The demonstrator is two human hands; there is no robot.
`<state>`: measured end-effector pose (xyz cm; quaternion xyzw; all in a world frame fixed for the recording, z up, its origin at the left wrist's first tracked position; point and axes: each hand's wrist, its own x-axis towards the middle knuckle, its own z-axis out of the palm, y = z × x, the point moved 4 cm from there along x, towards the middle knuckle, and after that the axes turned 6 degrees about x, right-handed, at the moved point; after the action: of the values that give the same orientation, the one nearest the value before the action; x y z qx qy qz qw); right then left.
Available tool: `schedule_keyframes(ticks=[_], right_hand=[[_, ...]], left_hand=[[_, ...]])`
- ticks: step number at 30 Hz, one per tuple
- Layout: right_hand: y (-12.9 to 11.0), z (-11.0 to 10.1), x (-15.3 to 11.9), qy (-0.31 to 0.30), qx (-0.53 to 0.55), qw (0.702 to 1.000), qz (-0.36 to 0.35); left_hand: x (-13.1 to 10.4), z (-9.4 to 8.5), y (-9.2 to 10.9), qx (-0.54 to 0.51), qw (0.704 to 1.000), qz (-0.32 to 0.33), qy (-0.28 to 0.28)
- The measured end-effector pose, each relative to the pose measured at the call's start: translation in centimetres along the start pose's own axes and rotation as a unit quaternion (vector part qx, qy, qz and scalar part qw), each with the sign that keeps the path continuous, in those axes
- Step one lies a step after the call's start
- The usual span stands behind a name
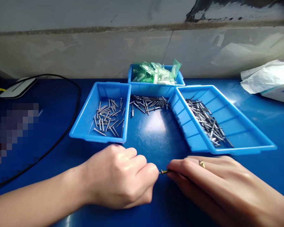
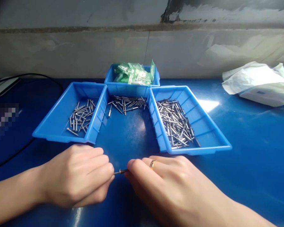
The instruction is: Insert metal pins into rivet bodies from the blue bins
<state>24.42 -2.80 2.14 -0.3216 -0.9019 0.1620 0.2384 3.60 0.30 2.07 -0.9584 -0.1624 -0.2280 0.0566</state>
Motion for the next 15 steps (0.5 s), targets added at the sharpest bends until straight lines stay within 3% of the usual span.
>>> schedule_keyframes(ticks=[5, 15], right_hand=[[-0.13, 0.63, 0.19, -0.024, 0.011, 1.0, -0.01], [-0.4, 0.39, 0.07, -0.014, 0.049, 0.999, 0.006]], left_hand=[[0.03, -0.06, -0.27, -0.063, 0.997, -0.022, 0.024], [-0.02, -0.54, -0.69, -0.185, 0.981, -0.049, 0.039]])
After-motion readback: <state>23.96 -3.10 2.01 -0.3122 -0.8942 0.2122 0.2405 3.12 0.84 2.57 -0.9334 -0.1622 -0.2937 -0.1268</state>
